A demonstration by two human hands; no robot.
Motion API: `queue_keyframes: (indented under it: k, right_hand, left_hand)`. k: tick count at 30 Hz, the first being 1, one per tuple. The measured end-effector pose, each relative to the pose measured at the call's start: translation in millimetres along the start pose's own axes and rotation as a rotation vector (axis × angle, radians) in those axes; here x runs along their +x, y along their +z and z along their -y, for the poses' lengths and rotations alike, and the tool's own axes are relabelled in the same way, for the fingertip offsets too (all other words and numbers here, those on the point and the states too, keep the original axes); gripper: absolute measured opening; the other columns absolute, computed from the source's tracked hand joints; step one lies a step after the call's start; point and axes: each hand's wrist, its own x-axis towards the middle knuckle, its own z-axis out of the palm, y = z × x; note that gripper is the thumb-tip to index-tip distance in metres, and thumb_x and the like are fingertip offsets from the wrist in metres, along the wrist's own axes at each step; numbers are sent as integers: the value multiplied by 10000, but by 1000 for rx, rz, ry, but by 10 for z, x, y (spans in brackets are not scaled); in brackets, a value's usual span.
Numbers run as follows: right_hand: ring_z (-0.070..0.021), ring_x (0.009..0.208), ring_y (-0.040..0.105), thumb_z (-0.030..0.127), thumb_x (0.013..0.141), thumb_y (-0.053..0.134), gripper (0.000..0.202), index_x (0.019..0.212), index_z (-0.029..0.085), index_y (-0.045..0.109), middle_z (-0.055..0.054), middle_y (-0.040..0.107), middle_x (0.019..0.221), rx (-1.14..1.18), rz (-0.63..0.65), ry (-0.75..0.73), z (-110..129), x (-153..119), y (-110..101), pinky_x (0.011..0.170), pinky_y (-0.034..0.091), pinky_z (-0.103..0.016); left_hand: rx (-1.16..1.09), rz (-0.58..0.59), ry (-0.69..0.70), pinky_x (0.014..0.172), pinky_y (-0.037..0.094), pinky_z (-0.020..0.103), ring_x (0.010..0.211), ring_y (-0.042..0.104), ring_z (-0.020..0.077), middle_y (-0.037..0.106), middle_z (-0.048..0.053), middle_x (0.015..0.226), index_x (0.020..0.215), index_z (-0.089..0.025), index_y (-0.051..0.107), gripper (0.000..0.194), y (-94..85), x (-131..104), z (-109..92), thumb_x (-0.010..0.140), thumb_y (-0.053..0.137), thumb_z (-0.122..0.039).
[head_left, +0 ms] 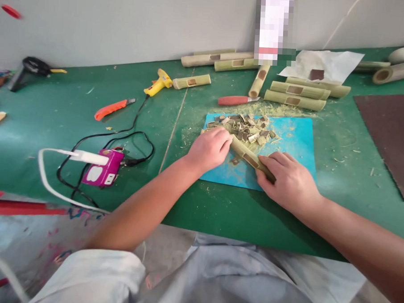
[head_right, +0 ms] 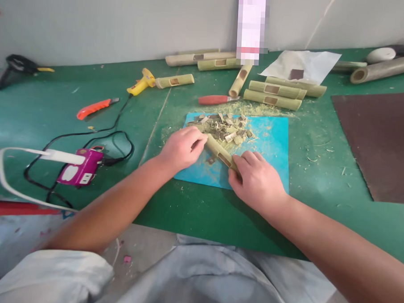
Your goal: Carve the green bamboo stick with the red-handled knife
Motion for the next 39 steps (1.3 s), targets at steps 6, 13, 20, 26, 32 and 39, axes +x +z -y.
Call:
queue_keyframes:
  k: [6,13,20,26,32,39]
  right_hand:
    - [-232,786,631,255,962,563,211,1013,131,727,-88,685,869,35,22,6,0,5,-13,683,494,-348]
    - [-232,791,642,250,962,560,213,1019,129,725,-88,682,872,51,22,6,-1,11,-8,684,497,-342]
    - [-216,776,628,250,967,548,196,971,151,717,-84,676,858,70,31,14,-1,5,-30,670,487,-331]
    - [-210,761,636,236,960,550,199,967,143,726,-84,673,848,83,30,17,10,8,-27,667,504,-323]
    - [-202,745,650,262,928,609,239,1102,143,721,-89,681,921,72,18,66,27,-5,-35,631,511,-311]
    - [-175,718,651,290,951,600,223,1081,168,734,-91,695,996,47,12,89,34,-14,-39,576,476,-295]
  left_hand:
    - [-7,-15,39,645,429,276,686,546,152,594,34,740,803,-170,560,234,-7,5,18,1012,460,-138]
    - [3,17,16,676,448,273,723,561,156,602,35,757,824,-168,567,232,-18,-4,-34,1028,458,-162]
    - [51,24,34,665,444,282,700,542,160,586,34,733,772,-180,546,269,-37,2,-32,1018,444,-144]
    - [31,44,110,661,453,277,697,557,158,591,32,720,769,-174,559,265,-40,-3,-104,1014,463,-143]
    - [21,79,71,654,439,279,718,571,158,607,35,750,796,-176,574,262,-21,-24,-139,1026,448,-166]
    - [9,40,99,660,463,276,718,584,159,617,39,749,803,-165,584,256,5,22,-236,1028,462,-166]
